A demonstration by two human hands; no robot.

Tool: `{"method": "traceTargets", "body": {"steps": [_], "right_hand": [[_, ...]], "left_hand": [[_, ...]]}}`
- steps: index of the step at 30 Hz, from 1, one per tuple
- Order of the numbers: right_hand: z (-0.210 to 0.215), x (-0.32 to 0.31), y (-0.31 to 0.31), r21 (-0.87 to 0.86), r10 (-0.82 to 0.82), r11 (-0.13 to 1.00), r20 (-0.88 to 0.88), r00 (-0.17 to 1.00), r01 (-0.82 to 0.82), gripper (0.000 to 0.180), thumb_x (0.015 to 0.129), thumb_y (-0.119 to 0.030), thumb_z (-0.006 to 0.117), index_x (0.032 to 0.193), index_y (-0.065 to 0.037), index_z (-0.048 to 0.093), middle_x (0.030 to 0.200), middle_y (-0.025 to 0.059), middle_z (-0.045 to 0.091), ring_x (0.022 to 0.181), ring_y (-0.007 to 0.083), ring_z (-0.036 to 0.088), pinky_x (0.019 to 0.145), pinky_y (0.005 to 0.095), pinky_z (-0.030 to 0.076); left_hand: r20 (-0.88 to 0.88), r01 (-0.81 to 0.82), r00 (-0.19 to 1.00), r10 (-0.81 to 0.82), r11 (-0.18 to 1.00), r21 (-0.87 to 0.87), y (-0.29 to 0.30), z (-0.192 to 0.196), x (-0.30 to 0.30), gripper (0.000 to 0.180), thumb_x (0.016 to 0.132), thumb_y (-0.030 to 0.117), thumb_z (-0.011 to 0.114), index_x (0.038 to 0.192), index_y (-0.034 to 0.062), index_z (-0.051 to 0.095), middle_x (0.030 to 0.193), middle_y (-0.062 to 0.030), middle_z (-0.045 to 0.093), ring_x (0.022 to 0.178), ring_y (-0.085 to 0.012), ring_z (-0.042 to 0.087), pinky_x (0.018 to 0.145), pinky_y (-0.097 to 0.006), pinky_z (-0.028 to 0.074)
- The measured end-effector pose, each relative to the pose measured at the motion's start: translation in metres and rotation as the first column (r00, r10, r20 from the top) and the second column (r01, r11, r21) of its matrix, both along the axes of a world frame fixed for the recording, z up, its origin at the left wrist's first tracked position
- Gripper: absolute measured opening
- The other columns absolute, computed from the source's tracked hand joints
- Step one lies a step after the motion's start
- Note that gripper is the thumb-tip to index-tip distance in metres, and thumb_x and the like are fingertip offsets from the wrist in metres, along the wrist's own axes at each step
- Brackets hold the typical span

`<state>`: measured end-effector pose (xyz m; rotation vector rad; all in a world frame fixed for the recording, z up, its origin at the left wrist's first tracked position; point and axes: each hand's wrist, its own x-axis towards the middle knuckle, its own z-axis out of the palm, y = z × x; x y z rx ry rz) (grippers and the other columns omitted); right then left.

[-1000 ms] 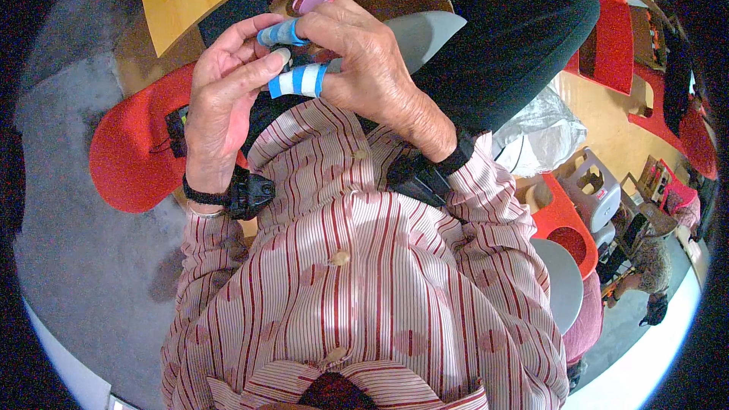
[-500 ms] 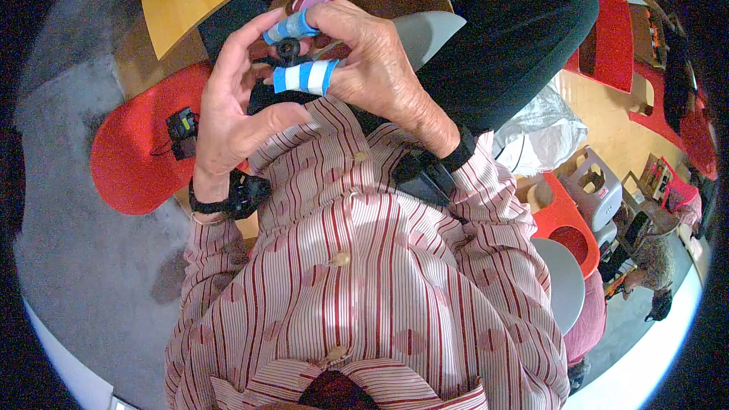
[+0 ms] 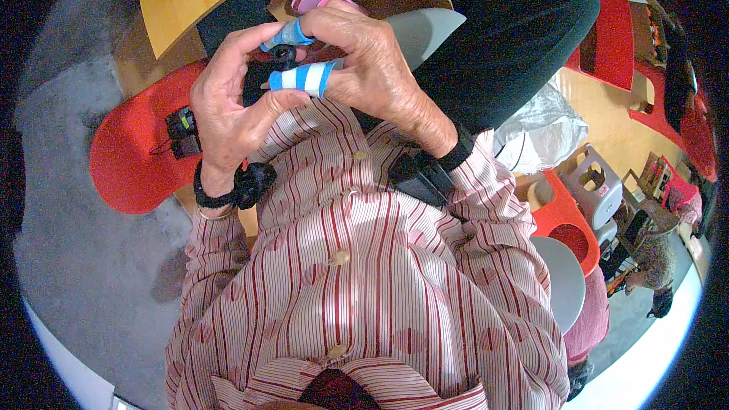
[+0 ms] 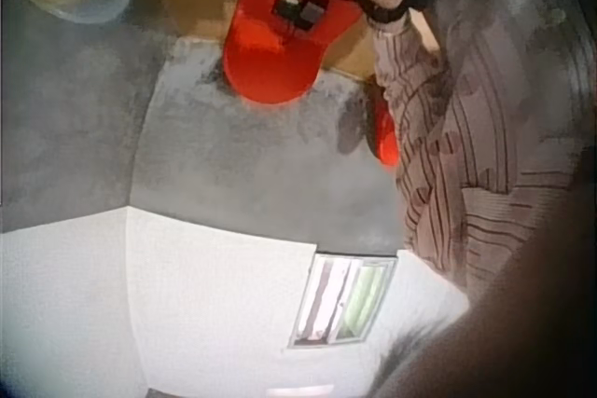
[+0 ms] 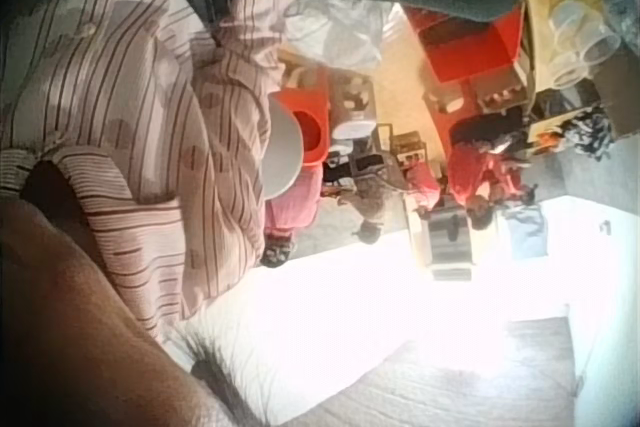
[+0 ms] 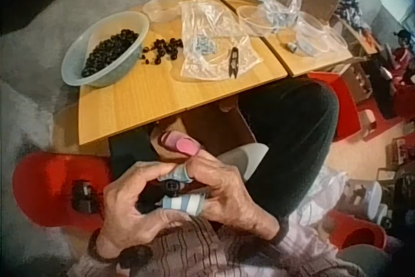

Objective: The person is assembling small black plastic components onto a blue and white cylinder.

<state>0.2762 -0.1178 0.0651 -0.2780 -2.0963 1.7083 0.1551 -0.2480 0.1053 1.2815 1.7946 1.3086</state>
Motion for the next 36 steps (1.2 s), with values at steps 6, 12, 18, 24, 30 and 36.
{"method": "traceTargets", "body": {"steps": [6,12,18,24,30,36], "right_hand": [[0.005,0.001,-0.001,-0.085,0.012,0.996,0.016,1.000,-0.011,0.041,0.066,-0.010,0.079,0.101,0.001,0.058,0.094,0.0055,0.057,0.090,0.0158,0.061,0.079,0.0296,0.055],[0.002,0.000,-0.002,-0.064,0.014,0.998,-0.014,1.000,-0.015,0.042,0.067,-0.008,0.079,0.102,0.003,0.057,0.095,0.0065,0.056,0.091,0.0161,0.060,0.080,0.0298,0.054],[-0.001,-0.001,-0.001,0.002,-0.013,1.000,-0.039,0.999,0.013,0.041,0.067,-0.006,0.078,0.101,0.003,0.057,0.095,0.0071,0.055,0.092,0.0165,0.060,0.083,0.0305,0.053],[0.008,0.000,-0.002,-0.069,0.035,0.997,-0.036,0.999,-0.037,0.041,0.067,-0.008,0.078,0.101,0.003,0.057,0.095,0.0070,0.054,0.091,0.0161,0.059,0.081,0.0294,0.053],[0.005,-0.003,-0.001,0.001,0.027,1.000,-0.054,0.998,-0.027,0.040,0.068,-0.010,0.078,0.100,0.003,0.057,0.095,0.0066,0.054,0.092,0.0158,0.059,0.081,0.0298,0.053],[0.004,-0.003,-0.001,-0.091,0.025,0.995,-0.067,0.997,-0.031,0.041,0.068,-0.010,0.078,0.100,0.003,0.057,0.095,0.0063,0.054,0.092,0.0157,0.059,0.083,0.0308,0.053]], "left_hand": [[-0.116,0.040,0.993,-0.025,0.992,0.122,0.001,0.004,-0.003,0.063,0.065,0.017,0.081,0.117,-0.0038,0.051,0.111,-0.0136,0.055,0.101,-0.0193,0.055,0.090,-0.030,0.042],[-0.105,-0.027,0.993,0.046,0.984,0.176,0.004,0.000,-0.002,0.055,0.061,0.019,0.081,0.109,0.0021,0.058,0.101,-0.0114,0.060,0.089,-0.0226,0.060,0.079,-0.031,0.048],[-0.067,0.040,0.997,-0.035,0.996,0.085,0.002,-0.001,-0.004,0.065,0.064,0.016,0.081,0.117,-0.0058,0.050,0.112,-0.0148,0.053,0.100,-0.0206,0.055,0.090,-0.030,0.042],[-0.100,0.060,0.994,-0.045,0.985,0.159,-0.002,0.004,-0.006,0.064,0.065,0.015,0.081,0.117,-0.0066,0.049,0.115,-0.0172,0.051,0.105,-0.0220,0.052,0.092,-0.031,0.040],[-0.092,0.038,0.995,-0.026,0.990,0.135,-0.001,0.002,-0.007,0.062,0.066,0.014,0.080,0.116,-0.0070,0.050,0.115,-0.0170,0.051,0.105,-0.0216,0.052,0.092,-0.031,0.040],[-0.096,0.026,0.995,-0.009,0.984,0.176,0.001,0.001,-0.004,0.062,0.066,0.016,0.080,0.115,-0.0073,0.050,0.114,-0.0169,0.051,0.103,-0.0217,0.052,0.091,-0.031,0.040]]}}
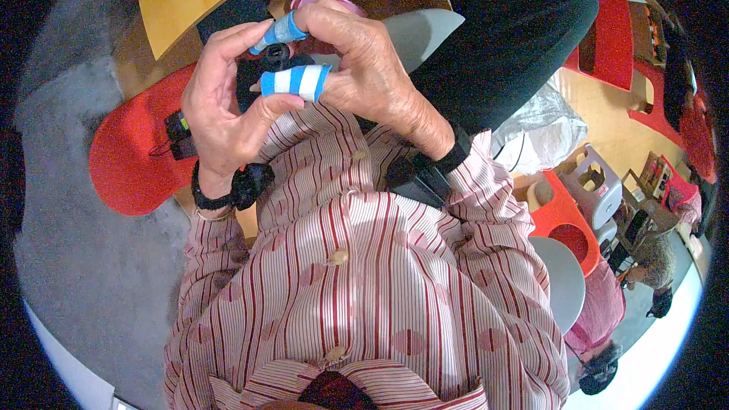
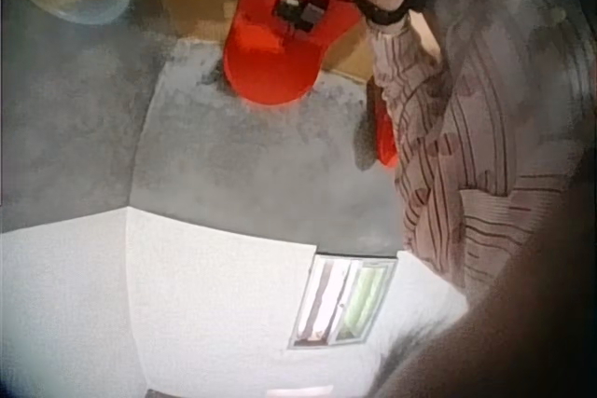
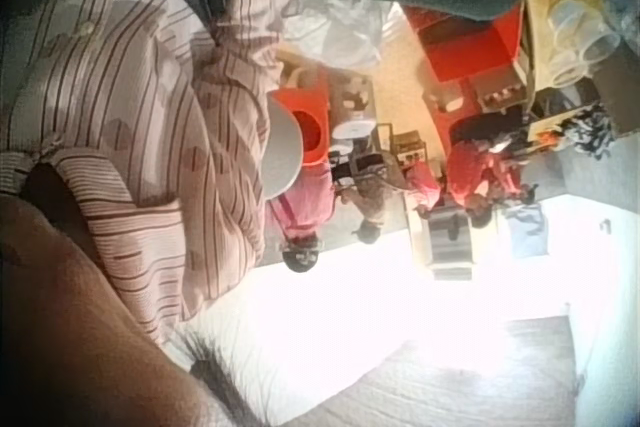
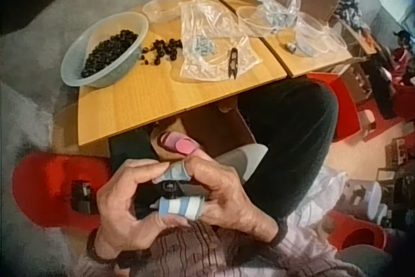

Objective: The person is assembling small black plastic components onto a blue and white cylinder.

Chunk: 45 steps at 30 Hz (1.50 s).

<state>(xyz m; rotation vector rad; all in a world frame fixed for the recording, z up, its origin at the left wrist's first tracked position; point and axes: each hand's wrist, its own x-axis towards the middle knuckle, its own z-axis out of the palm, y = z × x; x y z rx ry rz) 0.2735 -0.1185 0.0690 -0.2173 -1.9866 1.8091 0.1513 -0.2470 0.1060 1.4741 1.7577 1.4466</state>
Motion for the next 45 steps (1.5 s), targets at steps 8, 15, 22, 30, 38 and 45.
{"method": "traceTargets", "body": {"steps": [8,15,22,30,38,45], "right_hand": [[0.006,0.001,0.000,0.000,0.035,0.999,-0.004,0.999,-0.035,0.042,0.068,-0.008,0.078,0.102,0.003,0.056,0.096,0.0068,0.054,0.092,0.0159,0.059,0.083,0.0322,0.053],[0.004,-0.004,-0.002,-0.452,0.058,0.892,0.066,0.996,-0.022,0.033,0.072,-0.009,0.075,0.100,-0.003,0.057,0.089,0.0035,0.059,0.087,0.0127,0.058,0.080,0.0283,0.052],[-0.008,0.002,-0.002,-0.860,0.191,0.506,0.038,0.981,-0.065,0.039,0.078,-0.022,0.069,0.110,-0.008,0.054,0.101,0.0028,0.057,0.094,0.0141,0.057,0.080,0.0342,0.052],[-0.010,0.002,-0.008,-0.933,0.172,0.351,-0.022,0.985,-0.082,0.037,0.079,-0.026,0.069,0.108,-0.007,0.057,0.098,0.0011,0.059,0.098,0.0146,0.058,0.080,0.0418,0.054],[-0.011,0.004,-0.008,-0.933,0.176,0.342,-0.056,0.983,-0.114,0.037,0.078,-0.027,0.069,0.107,-0.008,0.057,0.098,0.0004,0.059,0.095,0.0140,0.058,0.080,0.0409,0.054],[-0.007,0.003,-0.004,-0.953,0.195,0.299,0.009,0.981,-0.050,0.035,0.080,-0.029,0.068,0.107,-0.008,0.057,0.095,0.0007,0.058,0.089,0.0127,0.058,0.076,0.0384,0.055]], "left_hand": [[-0.017,0.014,1.000,-0.014,1.000,0.004,-0.001,0.004,-0.001,0.062,0.066,0.018,0.080,0.115,-0.0067,0.050,0.113,-0.0174,0.052,0.103,-0.0219,0.052,0.090,-0.031,0.041],[-0.200,-0.035,0.979,0.033,0.999,-0.009,0.010,0.008,-0.006,0.045,0.067,0.011,0.076,0.109,0.0039,0.059,0.104,-0.0115,0.057,0.096,-0.0254,0.056,0.081,-0.032,0.047],[-0.411,0.006,0.911,0.010,0.999,0.038,0.017,0.000,-0.013,0.031,0.067,0.001,0.063,0.098,0.0073,0.065,0.099,-0.0082,0.057,0.091,-0.0246,0.054,0.077,-0.035,0.044],[-0.538,0.049,0.843,0.020,0.992,0.113,0.023,-0.004,-0.017,0.022,0.066,0.007,0.063,0.089,0.0070,0.063,0.094,-0.0041,0.059,0.088,-0.0243,0.053,0.075,-0.036,0.040],[-0.568,0.034,0.822,0.035,0.993,0.110,0.024,-0.004,-0.015,0.024,0.064,0.006,0.063,0.088,0.0072,0.063,0.092,-0.0045,0.058,0.089,-0.0247,0.052,0.075,-0.036,0.039],[-0.425,-0.031,0.903,0.062,0.996,0.078,0.025,-0.007,-0.011,0.022,0.065,0.006,0.063,0.086,0.0060,0.064,0.091,-0.0057,0.058,0.089,-0.0265,0.051,0.079,-0.036,0.040]]}}
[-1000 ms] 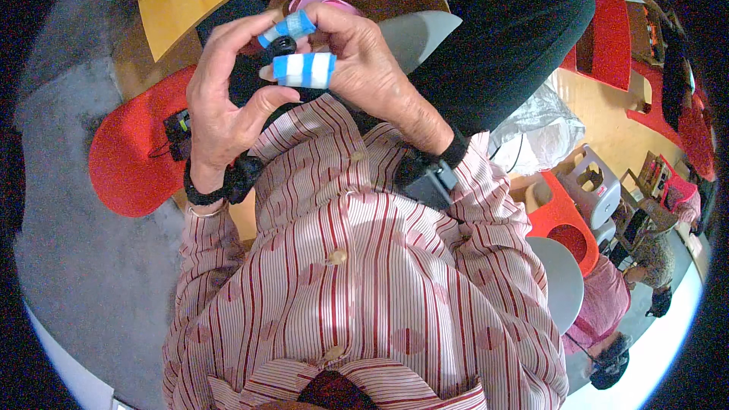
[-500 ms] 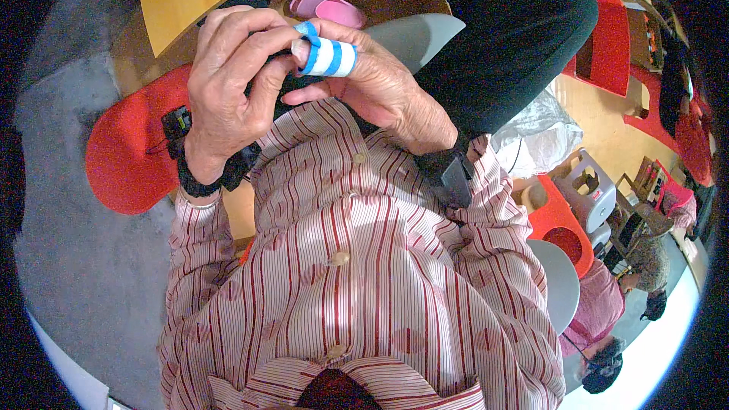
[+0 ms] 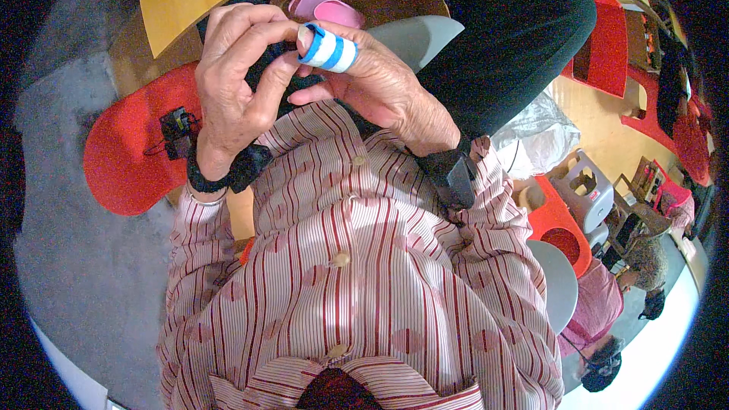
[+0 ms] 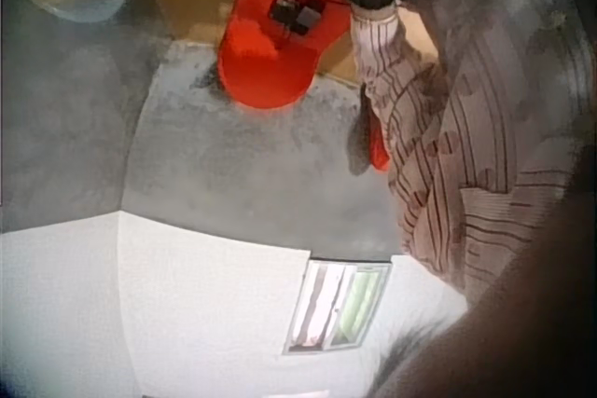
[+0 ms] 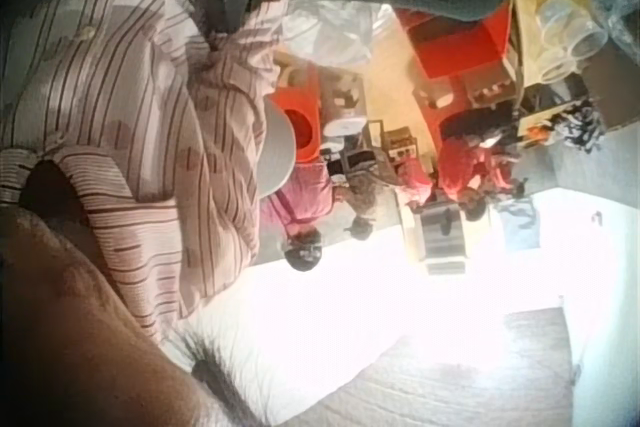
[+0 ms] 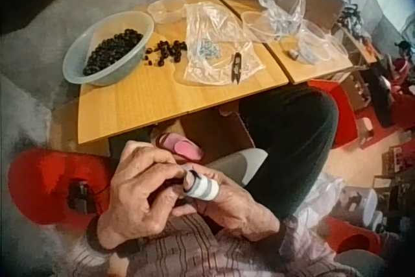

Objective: The person is assembling small black plastic components onto a blue and white cylinder.

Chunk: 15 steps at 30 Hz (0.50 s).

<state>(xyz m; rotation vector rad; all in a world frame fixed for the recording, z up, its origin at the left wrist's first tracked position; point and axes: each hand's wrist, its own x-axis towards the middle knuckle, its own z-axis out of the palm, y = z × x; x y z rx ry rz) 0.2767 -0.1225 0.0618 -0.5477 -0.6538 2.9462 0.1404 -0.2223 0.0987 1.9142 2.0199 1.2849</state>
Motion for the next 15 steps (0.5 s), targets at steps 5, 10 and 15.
{"method": "traceTargets", "body": {"steps": [5,10,15], "right_hand": [[-0.010,0.003,0.003,-0.023,0.012,1.000,0.040,0.999,-0.011,0.039,0.081,-0.033,0.066,0.110,-0.008,0.056,0.098,0.0036,0.057,0.091,0.0146,0.057,0.075,0.0373,0.055],[-0.004,0.004,0.005,-0.021,0.034,0.999,0.077,0.996,-0.032,0.043,0.082,-0.036,0.065,0.112,-0.007,0.055,0.103,0.0074,0.058,0.096,0.0180,0.058,0.072,0.0361,0.055],[-0.004,0.010,0.011,-0.041,0.080,0.996,0.008,0.997,-0.079,0.046,0.084,-0.042,0.061,0.110,-0.005,0.055,0.098,0.0111,0.060,0.095,0.0200,0.058,0.066,0.0340,0.057]], "left_hand": [[0.062,-0.024,0.998,0.025,1.000,-0.005,0.001,-0.006,0.004,0.020,0.065,0.005,0.063,0.085,0.0051,0.063,0.091,-0.0067,0.058,0.088,-0.0265,0.052,0.079,-0.036,0.040],[0.097,-0.038,0.994,0.040,0.999,-0.021,0.001,-0.005,0.006,0.018,0.065,0.005,0.063,0.083,0.0041,0.062,0.089,-0.0076,0.059,0.087,-0.0263,0.053,0.079,-0.036,0.040],[0.146,-0.028,0.989,0.030,0.999,-0.015,0.000,-0.002,0.006,0.017,0.066,0.005,0.064,0.083,0.0031,0.062,0.089,-0.0083,0.059,0.086,-0.0265,0.053,0.077,-0.035,0.041]]}}
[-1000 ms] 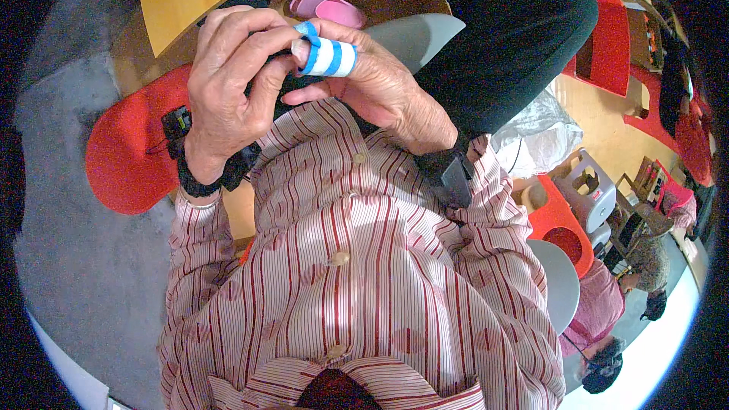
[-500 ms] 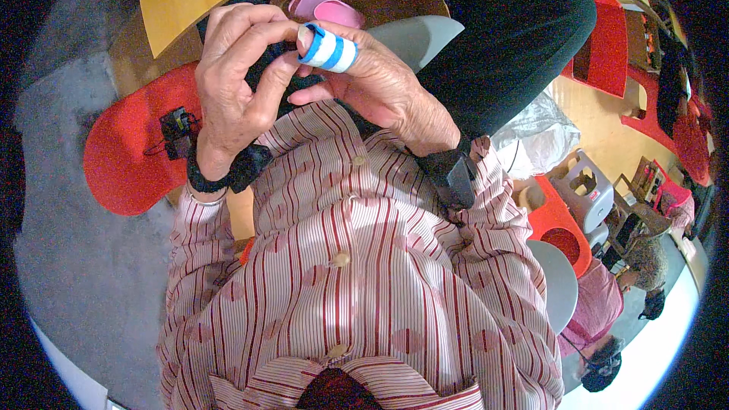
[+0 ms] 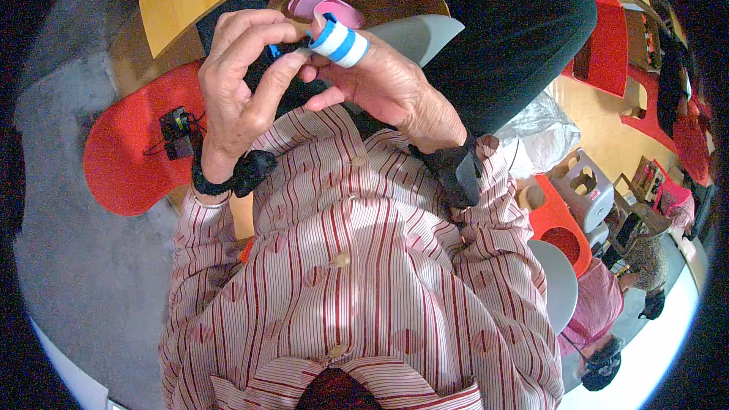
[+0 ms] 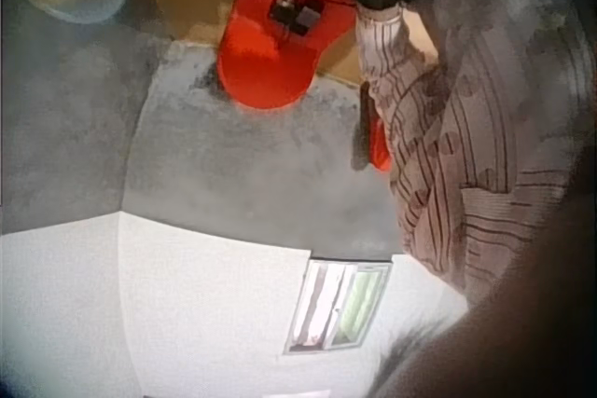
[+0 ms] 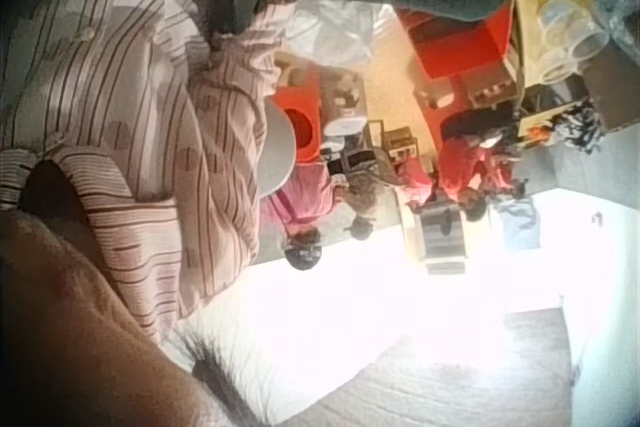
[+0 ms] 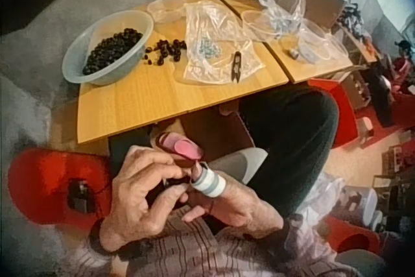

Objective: The person is assembling small black plastic components onto a blue and white cylinder.

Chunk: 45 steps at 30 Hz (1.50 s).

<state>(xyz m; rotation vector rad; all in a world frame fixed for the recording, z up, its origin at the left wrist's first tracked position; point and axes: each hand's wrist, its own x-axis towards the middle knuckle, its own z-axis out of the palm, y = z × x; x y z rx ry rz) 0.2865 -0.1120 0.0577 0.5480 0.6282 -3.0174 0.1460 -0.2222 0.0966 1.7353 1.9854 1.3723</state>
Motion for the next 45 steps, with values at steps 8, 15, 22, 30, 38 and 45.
{"method": "traceTargets", "body": {"steps": [8,15,22,30,38,45], "right_hand": [[0.003,0.000,0.003,0.131,0.033,0.990,0.074,0.997,-0.042,0.048,0.082,-0.045,0.062,0.108,-0.005,0.055,0.094,0.0054,0.060,0.081,0.0119,0.058,0.059,0.0279,0.056],[0.002,-0.002,0.001,0.200,0.026,0.979,0.052,0.998,-0.036,0.044,0.083,-0.043,0.062,0.106,-0.006,0.059,0.093,0.0041,0.061,0.079,0.0098,0.058,0.058,0.0280,0.056],[0.009,-0.008,-0.009,0.243,-0.040,0.970,0.171,0.984,-0.003,0.043,0.080,-0.042,0.066,0.104,-0.007,0.060,0.086,0.0014,0.059,0.075,0.0089,0.056,0.056,0.0274,0.056],[0.010,-0.014,-0.016,0.298,-0.138,0.951,0.182,0.974,0.079,0.037,0.077,-0.041,0.070,0.092,-0.008,0.063,0.082,-0.0006,0.057,0.070,0.0074,0.055,0.053,0.0253,0.055],[0.008,-0.011,-0.020,0.268,-0.183,0.953,0.142,0.973,0.140,0.044,0.079,-0.045,0.066,0.100,-0.007,0.061,0.084,0.0008,0.058,0.077,0.0088,0.057,0.056,0.0252,0.055],[0.006,-0.008,-0.024,0.184,-0.167,0.972,0.113,0.980,0.144,0.050,0.082,-0.047,0.061,0.109,-0.005,0.058,0.086,0.0031,0.059,0.080,0.0116,0.059,0.061,0.0263,0.056]], "left_hand": [[0.030,0.041,0.999,-0.041,0.999,-0.012,-0.001,0.001,-0.001,0.017,0.067,0.005,0.065,0.083,0.0020,0.062,0.090,-0.0093,0.059,0.086,-0.0269,0.053,0.075,-0.035,0.042],[0.017,0.017,1.000,-0.016,0.999,-0.030,-0.003,-0.002,0.000,0.017,0.066,0.006,0.065,0.082,0.0029,0.062,0.090,-0.0093,0.059,0.085,-0.0276,0.053,0.076,-0.035,0.042],[0.005,0.030,1.000,-0.030,0.999,-0.024,-0.003,-0.002,-0.001,0.018,0.065,0.004,0.065,0.083,0.0039,0.062,0.087,-0.0081,0.060,0.084,-0.0267,0.054,0.076,-0.035,0.042],[0.104,-0.047,0.993,0.052,0.997,-0.054,-0.004,-0.002,0.004,0.019,0.066,0.002,0.063,0.084,0.0037,0.062,0.089,-0.0081,0.061,0.085,-0.0261,0.054,0.078,-0.034,0.042],[0.176,-0.126,0.975,0.134,0.990,-0.058,-0.003,0.005,0.016,0.020,0.066,0.001,0.062,0.086,0.0033,0.062,0.090,-0.0102,0.061,0.085,-0.0271,0.055,0.074,-0.033,0.045],[0.044,-0.137,0.990,0.137,0.991,-0.013,-0.003,0.002,0.017,0.025,0.063,0.001,0.062,0.087,0.0024,0.062,0.090,-0.0110,0.061,0.084,-0.0285,0.056,0.074,-0.035,0.046]]}}
